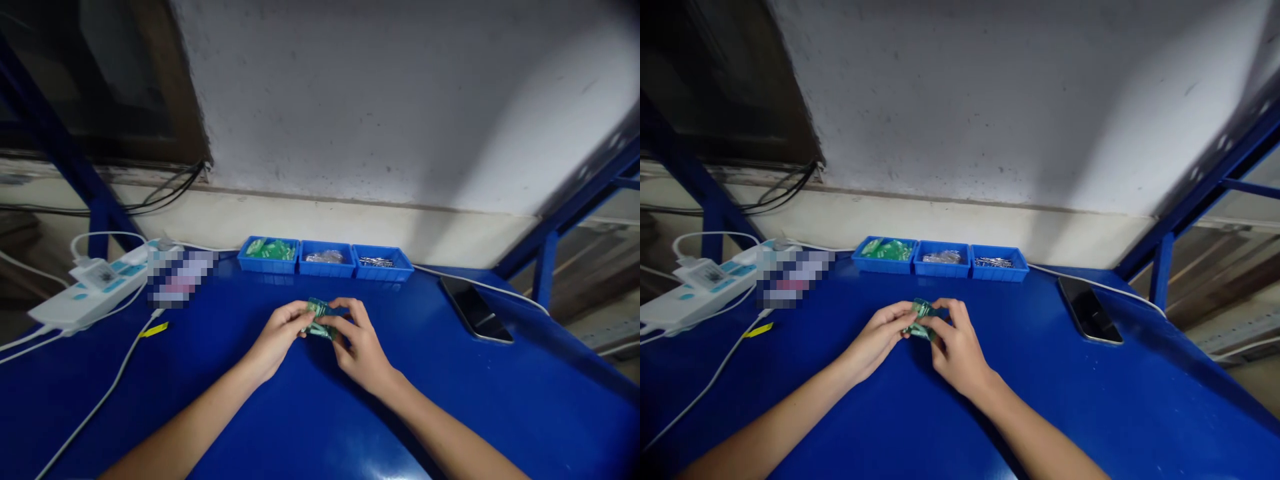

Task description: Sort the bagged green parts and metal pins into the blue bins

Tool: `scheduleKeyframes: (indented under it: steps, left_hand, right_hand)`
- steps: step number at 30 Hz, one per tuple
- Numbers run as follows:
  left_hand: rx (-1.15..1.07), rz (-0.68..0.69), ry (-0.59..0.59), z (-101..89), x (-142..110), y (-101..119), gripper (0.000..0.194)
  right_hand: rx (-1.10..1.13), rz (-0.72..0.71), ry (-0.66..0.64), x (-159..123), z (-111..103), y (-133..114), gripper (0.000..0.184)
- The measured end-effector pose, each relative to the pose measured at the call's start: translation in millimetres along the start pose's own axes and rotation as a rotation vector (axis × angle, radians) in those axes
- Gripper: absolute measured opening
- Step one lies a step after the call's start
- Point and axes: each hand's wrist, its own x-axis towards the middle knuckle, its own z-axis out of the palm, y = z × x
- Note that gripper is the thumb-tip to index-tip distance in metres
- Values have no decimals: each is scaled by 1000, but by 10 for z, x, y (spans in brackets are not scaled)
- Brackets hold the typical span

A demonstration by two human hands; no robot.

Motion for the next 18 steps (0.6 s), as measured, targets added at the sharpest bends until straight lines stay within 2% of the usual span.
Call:
scheduleKeyframes:
  steps: [2, 5, 6, 8, 10, 12, 14, 16, 18]
  left_hand:
    - [137, 112, 45, -14, 4, -41, 22]
    - [443, 389, 111, -25, -5, -88, 11]
    - [563, 492, 111, -21, -15, -97, 10]
    - [769, 658, 75, 0, -43, -104, 14]
    - [891, 741, 28, 27, -72, -108, 18]
    - [935, 734, 2, 43, -82, -115, 17]
    - [904, 658, 1, 37, -64, -123, 16]
    - [792, 538, 18, 10, -25, -129, 19]
    - [641, 401, 54, -27, 20, -127, 35]
  right_hand:
    - [48, 82, -22, 7, 19, 28, 45]
    - [208, 288, -21, 61, 18, 70, 23]
    - [300, 373, -29, 83, 13, 77, 21]
    - [505, 517, -49, 119, 7, 84, 36]
    - [636, 574, -41, 132, 21, 90, 41]
    - [621, 549, 5, 121, 54, 108, 33]
    - [493, 478, 53, 99, 88, 139, 27]
    - [314, 346, 61, 78, 102, 177, 24]
    - [155, 183, 31, 65, 96, 213, 26]
